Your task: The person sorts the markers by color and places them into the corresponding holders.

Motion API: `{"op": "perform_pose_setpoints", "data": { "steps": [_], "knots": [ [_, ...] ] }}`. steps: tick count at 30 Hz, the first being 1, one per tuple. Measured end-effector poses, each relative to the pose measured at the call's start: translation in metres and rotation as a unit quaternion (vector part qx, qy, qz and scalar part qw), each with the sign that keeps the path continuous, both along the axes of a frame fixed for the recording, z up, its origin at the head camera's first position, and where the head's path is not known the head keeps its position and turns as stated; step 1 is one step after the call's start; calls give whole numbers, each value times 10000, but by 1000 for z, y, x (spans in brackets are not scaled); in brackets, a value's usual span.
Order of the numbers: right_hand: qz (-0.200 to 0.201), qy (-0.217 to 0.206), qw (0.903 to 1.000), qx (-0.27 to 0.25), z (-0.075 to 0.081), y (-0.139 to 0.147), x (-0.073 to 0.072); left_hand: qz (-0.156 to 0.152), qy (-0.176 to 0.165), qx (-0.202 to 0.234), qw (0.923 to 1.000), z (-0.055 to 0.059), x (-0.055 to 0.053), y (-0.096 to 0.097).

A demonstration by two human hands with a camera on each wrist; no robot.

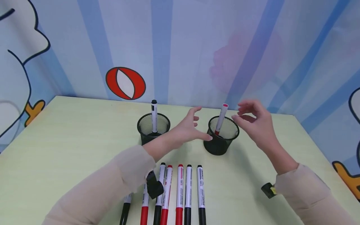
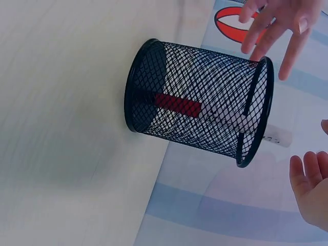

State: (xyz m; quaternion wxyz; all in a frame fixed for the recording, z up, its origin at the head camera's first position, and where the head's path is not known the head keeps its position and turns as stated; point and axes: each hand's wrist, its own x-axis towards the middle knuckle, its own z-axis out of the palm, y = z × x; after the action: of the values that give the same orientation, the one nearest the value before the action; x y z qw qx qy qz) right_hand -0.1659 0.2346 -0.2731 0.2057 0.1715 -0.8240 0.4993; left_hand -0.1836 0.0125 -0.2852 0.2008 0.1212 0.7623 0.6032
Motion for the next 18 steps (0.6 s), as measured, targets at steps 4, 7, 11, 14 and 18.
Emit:
{"op": "perform_pose_setpoints", "data": {
  "steps": [4,7,11,14,18],
  "knots": [
    [128,-39,9999,105,2,-1,9,-52,104,47,9999,12,6,-11],
    [218,-116,9996,144,5,-4,15,-114,350,137,9992,23,12,-24],
    [303,-356,9987,179,9,-7,26,-213,852,258,9958,36,18,-48],
    [388,-565,9974,216,10,-11,35,-276,1233,313,9915,45,24,-71],
    [578,-751,9953,175,11,-15,45,-182,1662,313,9854,57,31,-104]
  ]
}}
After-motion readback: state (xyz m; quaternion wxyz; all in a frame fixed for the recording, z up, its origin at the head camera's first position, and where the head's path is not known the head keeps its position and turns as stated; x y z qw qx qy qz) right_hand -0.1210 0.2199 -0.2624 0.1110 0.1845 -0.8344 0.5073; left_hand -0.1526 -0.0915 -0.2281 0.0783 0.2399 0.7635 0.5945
